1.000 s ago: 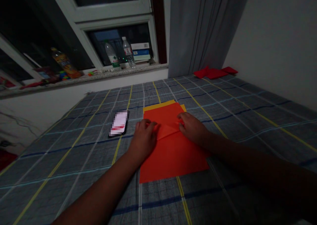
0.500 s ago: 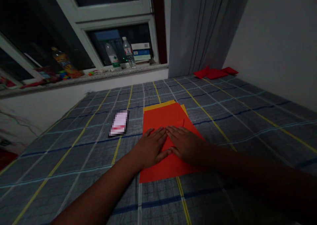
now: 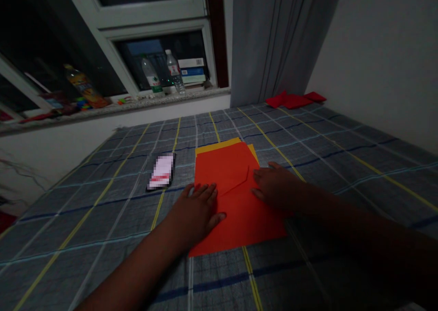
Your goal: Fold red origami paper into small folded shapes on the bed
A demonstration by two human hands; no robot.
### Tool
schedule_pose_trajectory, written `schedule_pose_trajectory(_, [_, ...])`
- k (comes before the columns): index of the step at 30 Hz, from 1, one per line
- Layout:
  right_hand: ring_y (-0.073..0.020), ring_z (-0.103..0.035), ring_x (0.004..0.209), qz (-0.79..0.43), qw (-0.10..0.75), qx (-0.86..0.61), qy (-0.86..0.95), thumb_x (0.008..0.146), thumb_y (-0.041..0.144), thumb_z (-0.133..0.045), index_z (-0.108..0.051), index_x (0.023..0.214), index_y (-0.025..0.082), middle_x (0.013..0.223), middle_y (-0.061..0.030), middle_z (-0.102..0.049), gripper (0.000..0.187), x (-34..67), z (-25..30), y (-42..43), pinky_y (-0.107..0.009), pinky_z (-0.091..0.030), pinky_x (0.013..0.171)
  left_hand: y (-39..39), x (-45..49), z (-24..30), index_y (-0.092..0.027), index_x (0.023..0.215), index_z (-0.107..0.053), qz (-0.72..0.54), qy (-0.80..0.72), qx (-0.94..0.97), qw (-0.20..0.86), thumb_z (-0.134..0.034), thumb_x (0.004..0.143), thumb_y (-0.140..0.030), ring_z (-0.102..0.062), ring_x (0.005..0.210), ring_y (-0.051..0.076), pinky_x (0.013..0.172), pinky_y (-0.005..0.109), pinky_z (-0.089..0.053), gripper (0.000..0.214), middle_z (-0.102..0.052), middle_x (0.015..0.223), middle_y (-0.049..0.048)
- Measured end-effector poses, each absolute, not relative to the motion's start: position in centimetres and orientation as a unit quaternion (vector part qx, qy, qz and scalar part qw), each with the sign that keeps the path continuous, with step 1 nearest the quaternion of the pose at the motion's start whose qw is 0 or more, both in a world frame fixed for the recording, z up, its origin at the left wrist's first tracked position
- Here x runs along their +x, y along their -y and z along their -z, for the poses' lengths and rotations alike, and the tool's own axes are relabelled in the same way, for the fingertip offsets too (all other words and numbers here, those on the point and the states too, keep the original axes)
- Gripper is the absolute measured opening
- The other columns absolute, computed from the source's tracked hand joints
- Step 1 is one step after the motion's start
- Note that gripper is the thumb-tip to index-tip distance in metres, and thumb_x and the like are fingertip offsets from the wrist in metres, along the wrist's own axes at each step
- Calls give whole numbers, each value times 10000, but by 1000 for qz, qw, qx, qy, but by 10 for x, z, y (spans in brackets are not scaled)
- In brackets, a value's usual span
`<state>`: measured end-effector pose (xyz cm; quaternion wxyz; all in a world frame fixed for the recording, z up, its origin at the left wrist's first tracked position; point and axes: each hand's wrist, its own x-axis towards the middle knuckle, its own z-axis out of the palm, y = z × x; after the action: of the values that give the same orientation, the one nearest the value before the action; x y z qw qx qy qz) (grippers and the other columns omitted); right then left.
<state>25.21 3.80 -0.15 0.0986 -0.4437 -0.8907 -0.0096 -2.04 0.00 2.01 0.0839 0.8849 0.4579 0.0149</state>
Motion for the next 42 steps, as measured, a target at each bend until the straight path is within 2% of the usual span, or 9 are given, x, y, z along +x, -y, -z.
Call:
schedule_pose_trajectory(4, [-379,-657,971,55,113,-472,872,903,257,-555,-719,913,115,945,-230,-723,217,245,-12,-38,-586,-424,945,-2,-13,-16,-185,1225,-671,-66,-446,888,88,-542,942,-493,-559,1273,357,1087,519,-385,437,-577,1409,172])
schedule_pose_trajectory(9, [-321,-548,1242,12,158,-344,926,898,357,-614,-549,1335,83,1353,-206,-597,520,234,1,-36,-461,-433,1042,-15,-6,-8,-141,1188,-643,-64,-414,908,26,-505,985,-279,-598,1156,287,1009,429,-477,282,-640,1276,152])
schedule_pose_trajectory(16, [-272,-652,986,20,123,-366,922,996,255,-433,-665,1096,118,1079,-165,-707,288,228,11,-48,-417,-471,911,-23,-9,-12,-116,1228,-590,-57,-397,916,10,-498,965,-209,-629,1034,271,913,395,-509,293,-675,1133,149])
schedule_pose_trajectory(23, [-200,-650,845,-153,262,-381,873,991,299,-446,-667,929,170,890,-78,-715,264,241,-4,-58,-303,-439,773,-30,-23,-16,-181,834,-593,-239,-491,769,333,-453,977,-491,-640,650,174,610,275,-479,369,-657,747,27])
schedule_pose_trajectory(26, [-177,-613,750,-260,281,-405,830,950,352,-493,-653,811,185,776,-34,-676,270,241,-8,-62,-288,-413,696,-32,-22,-18,-198,844,-548,-255,-523,691,429,-511,927,-539,-549,479,140,481,238,-405,353,-589,609,-26])
schedule_pose_trajectory(32, [-141,-502,637,-377,270,-458,759,894,414,-535,-610,713,181,662,12,-536,305,239,-13,-64,-275,-396,610,-32,-17,-26,-195,899,-654,-244,-535,779,218,-525,927,-520,-595,622,176,580,263,-386,351,-642,679,9])
schedule_pose_trajectory(36, [-98,-459,524,-524,250,-463,670,840,418,-630,-636,996,209,711,35,-547,261,241,-12,-63,-228,-397,479,-31,-23,-24,-195,1135,-635,-263,-558,772,152,-473,952,-568,-613,628,187,575,270,-375,446,-652,692,5])
schedule_pose_trajectory(39, [-93,-509,481,-597,341,-407,602,780,364,-696,-554,1177,250,716,55,-565,436,243,-11,-64,-215,-404,448,-29,-34,-24,-181,1228,-574,-292,-569,767,44,-395,983,-548,-609,640,193,589,278,-389,475,-612,688,-2])
schedule_pose_trajectory(42, [-112,-562,472,-609,445,-417,507,753,299,-691,-556,1087,233,678,53,-579,366,245,-10,-68,-229,-429,458,-26,-40,-29,-152,1262,-526,-301,-521,798,-27,-435,949,-565,-602,677,198,634,303,-447,526,-615,770,20])
